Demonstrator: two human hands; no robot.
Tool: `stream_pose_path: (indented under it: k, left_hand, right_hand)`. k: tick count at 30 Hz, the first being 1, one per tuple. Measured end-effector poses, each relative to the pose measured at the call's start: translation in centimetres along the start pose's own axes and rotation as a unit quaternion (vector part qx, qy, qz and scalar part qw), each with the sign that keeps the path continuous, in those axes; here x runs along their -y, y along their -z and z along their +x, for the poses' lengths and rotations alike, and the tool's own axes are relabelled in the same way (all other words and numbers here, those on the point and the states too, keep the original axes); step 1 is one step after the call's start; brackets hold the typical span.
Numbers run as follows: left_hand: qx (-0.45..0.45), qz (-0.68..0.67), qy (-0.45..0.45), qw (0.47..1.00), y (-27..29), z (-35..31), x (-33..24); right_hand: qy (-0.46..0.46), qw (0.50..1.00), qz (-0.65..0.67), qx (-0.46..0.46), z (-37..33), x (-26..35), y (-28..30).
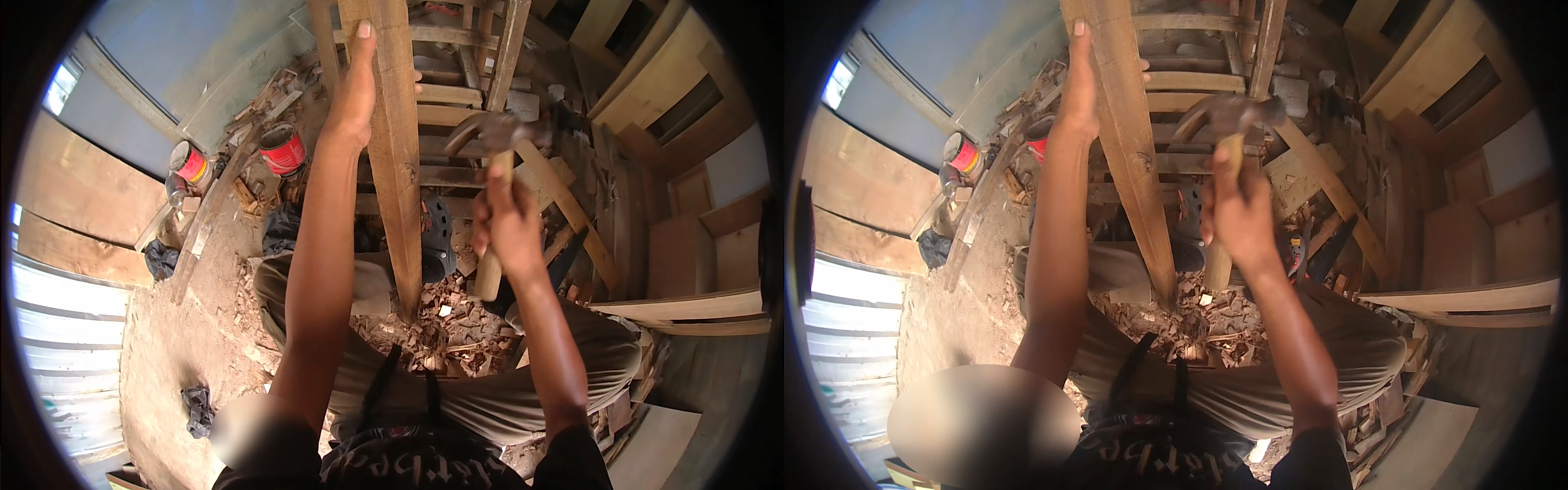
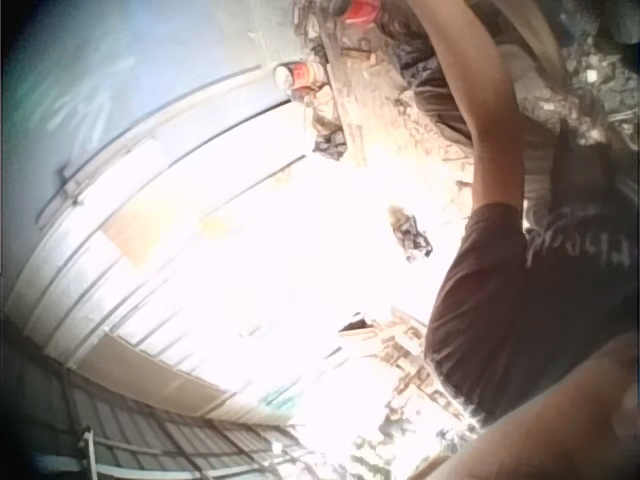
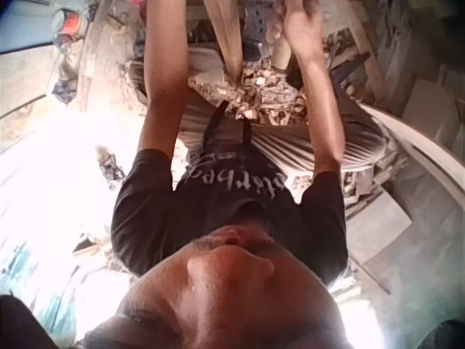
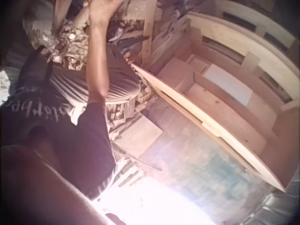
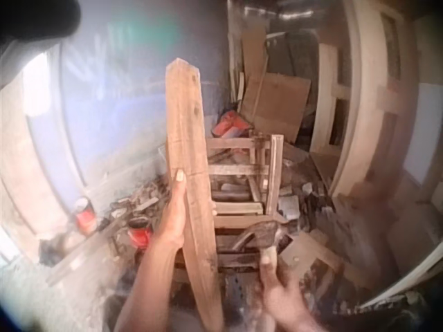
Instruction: The person uses a hammer to pry apart and break a wooden pallet into smaller pieces. They repeatedly strike and lever the planks, separating them from the frame and generating wood debris.
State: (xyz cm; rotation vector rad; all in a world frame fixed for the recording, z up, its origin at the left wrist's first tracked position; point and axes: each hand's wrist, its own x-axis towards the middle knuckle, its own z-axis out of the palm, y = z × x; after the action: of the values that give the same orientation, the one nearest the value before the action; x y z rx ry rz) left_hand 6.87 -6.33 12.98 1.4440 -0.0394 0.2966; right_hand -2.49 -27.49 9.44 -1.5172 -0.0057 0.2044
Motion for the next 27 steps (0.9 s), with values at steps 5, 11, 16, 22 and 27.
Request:
stream_pose_path:
  k: [5,11,16,22,27]
  left_hand:
    - [-0.004,-0.047,0.010,0.999,-0.8,0.3,0.5]
    - [0.008,-0.011,0.000,1.000,0.0,0.4,0.3]
    - [0.002,-0.054,-0.010,0.998,0.7,0.1,0.6]
    - [0.010,-0.050,-0.013,0.999,0.3,0.6,0.6]
    - [-0.013,-0.050,-0.025,0.998,0.0,0.1,0.7]
  right_hand:
    - [0.064,0.997,-0.048,-0.012,0.7,-1.3,-1.1]
    - [-0.030,0.997,-0.011,0.068,-0.1,-1.0,0.1]
    - [0.068,0.992,0.098,-0.038,-0.3,1.0,-0.8]
    - [-0.001,0.999,0.047,0.005,0.0,-2.0,-4.3]
    - [0.002,0.998,0.046,0.041,-0.1,-2.9,-3.8]
